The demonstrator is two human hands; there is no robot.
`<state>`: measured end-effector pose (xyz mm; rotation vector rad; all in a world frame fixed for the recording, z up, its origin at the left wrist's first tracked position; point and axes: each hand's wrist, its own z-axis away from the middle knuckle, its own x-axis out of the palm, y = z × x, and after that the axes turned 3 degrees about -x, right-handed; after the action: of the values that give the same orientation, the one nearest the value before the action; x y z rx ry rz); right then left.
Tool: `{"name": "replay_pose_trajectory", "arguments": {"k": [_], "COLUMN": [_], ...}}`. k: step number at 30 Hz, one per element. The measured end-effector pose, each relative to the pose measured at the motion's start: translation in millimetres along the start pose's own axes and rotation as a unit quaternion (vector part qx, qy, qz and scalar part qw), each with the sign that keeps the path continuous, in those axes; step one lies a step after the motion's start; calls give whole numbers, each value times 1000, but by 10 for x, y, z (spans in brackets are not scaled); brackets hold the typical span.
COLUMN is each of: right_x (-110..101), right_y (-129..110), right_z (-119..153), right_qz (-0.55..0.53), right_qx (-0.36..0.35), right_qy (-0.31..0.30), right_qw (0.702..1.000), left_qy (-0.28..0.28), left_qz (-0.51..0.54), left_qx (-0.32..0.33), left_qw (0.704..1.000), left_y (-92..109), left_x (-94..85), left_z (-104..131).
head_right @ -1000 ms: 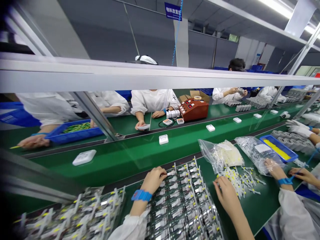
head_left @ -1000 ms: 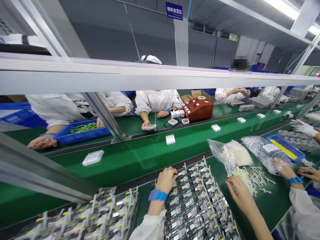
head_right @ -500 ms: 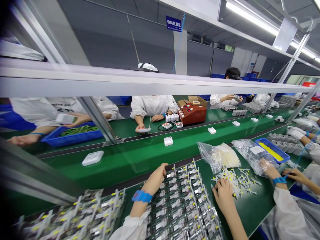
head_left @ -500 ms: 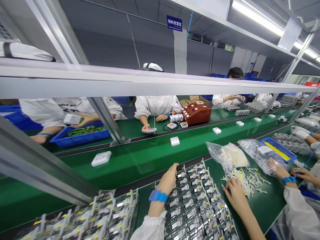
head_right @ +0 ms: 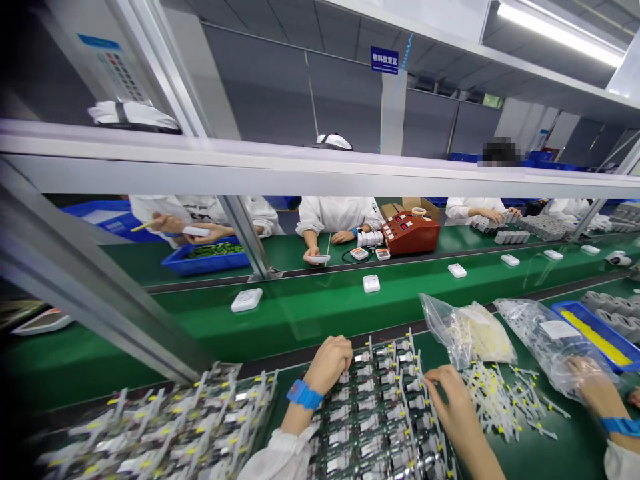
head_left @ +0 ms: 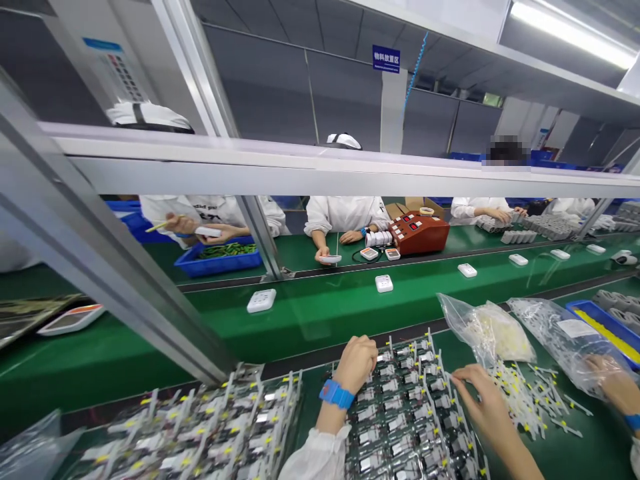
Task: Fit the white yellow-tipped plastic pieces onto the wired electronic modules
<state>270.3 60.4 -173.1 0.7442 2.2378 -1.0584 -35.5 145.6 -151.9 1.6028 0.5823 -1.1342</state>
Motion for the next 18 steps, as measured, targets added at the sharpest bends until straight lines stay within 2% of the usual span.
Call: {"name": "replay_pose_trajectory", "arguments": {"k": [4, 8, 13, 18], "right_x": [148, 322, 440, 426], "right_y": [-161, -146, -51, -8], "right_z": [-421, -672, -600, -472], "right_qz": [-41, -52, -28, -9], "right_qx": [-63, -137, -133, -111], "right_qy": [-16, -31, -16, -1], "right_qw": [997, 989, 991, 994], "left_qy": [-38, -60, -72, -79], "left_qz": [-10, -25, -55, -56], "left_qx": [-17, -41, -69, -80], "left_qw": [999, 997, 994, 992], "left_y": [-50, -10, 99, 102], "left_x": [55, 144, 221, 230], "left_z": [-26, -37, -19, -2]}}
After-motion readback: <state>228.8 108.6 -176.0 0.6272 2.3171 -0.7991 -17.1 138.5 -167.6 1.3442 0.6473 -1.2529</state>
